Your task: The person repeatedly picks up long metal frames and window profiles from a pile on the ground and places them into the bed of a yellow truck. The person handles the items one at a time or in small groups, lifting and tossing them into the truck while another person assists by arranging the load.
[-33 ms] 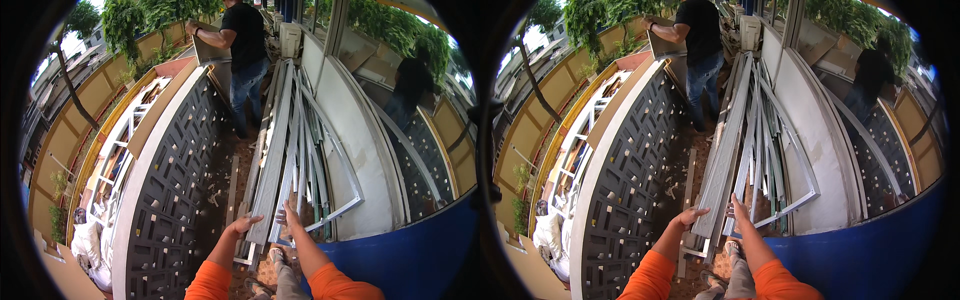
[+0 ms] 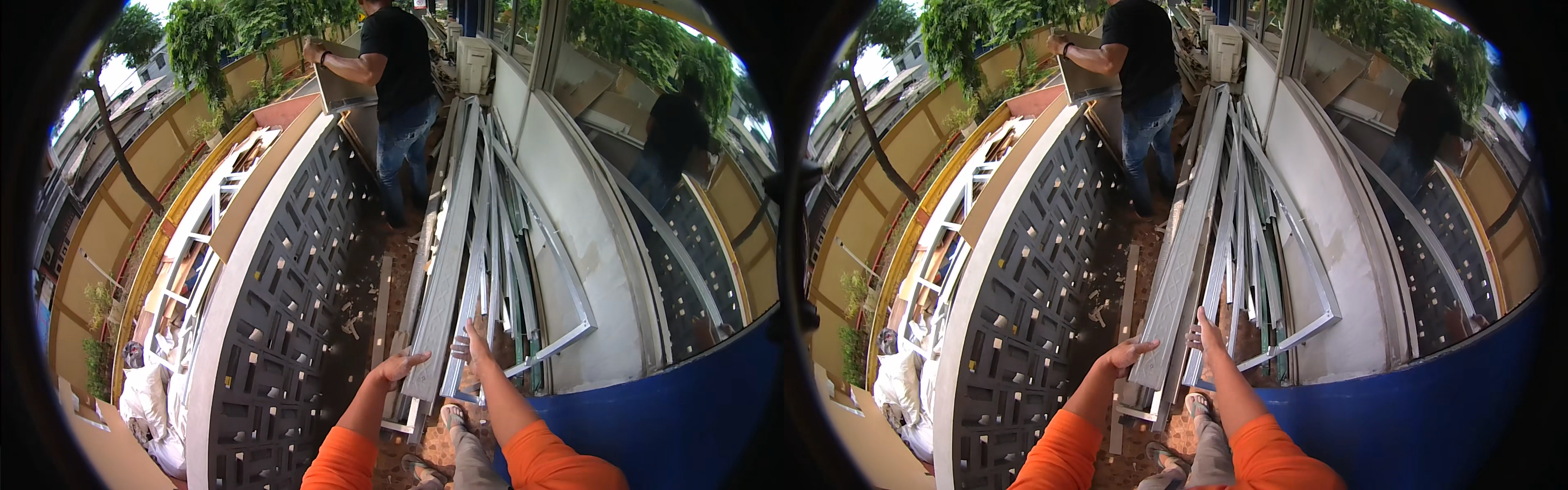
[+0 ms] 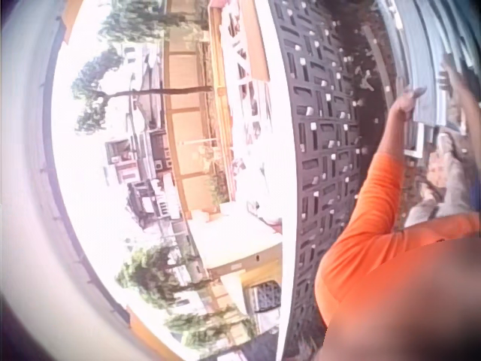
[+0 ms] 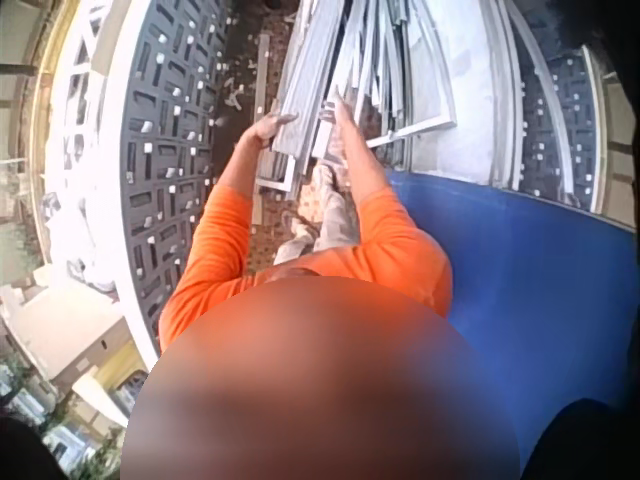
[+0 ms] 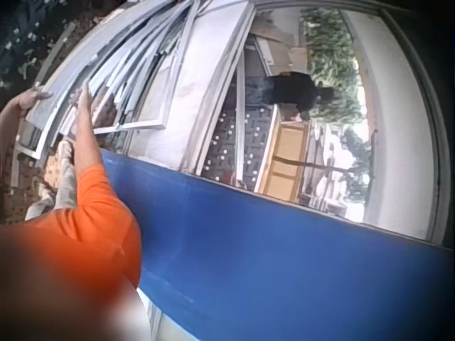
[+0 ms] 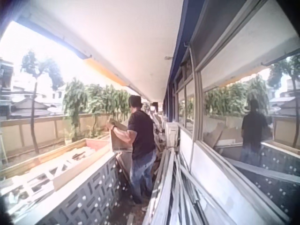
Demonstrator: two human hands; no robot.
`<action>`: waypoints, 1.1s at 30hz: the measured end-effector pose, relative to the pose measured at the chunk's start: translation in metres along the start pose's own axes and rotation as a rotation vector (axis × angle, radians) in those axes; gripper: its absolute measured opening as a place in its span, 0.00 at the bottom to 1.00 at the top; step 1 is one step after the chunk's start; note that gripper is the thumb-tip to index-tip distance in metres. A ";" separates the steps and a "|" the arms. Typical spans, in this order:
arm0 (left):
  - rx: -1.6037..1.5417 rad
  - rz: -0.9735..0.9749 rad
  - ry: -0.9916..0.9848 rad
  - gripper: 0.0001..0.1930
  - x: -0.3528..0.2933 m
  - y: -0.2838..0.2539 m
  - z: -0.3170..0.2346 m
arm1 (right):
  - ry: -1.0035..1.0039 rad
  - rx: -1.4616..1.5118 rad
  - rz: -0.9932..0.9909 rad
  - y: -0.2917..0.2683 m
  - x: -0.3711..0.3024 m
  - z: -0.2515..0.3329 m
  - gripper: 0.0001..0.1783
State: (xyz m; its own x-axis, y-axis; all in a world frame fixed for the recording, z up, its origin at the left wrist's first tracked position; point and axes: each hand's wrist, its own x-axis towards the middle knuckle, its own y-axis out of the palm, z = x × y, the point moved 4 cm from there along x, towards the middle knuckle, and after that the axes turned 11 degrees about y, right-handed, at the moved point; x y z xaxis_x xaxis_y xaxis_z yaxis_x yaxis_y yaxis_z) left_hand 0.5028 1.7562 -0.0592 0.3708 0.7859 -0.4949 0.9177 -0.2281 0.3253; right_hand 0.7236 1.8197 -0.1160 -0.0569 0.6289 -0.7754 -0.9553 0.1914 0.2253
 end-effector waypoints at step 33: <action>1.196 -0.774 -0.174 0.57 -0.014 0.047 0.005 | 0.227 0.297 0.228 0.092 0.231 0.126 0.32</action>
State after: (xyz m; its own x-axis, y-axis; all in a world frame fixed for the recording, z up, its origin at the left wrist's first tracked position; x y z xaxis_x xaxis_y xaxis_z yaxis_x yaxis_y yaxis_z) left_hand 0.5413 1.7314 -0.0407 -0.3361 0.8743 -0.3501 0.4275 -0.1896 -0.8839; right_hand 0.6588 2.0781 -0.2000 -0.3509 0.5054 -0.7884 -0.7876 0.2961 0.5404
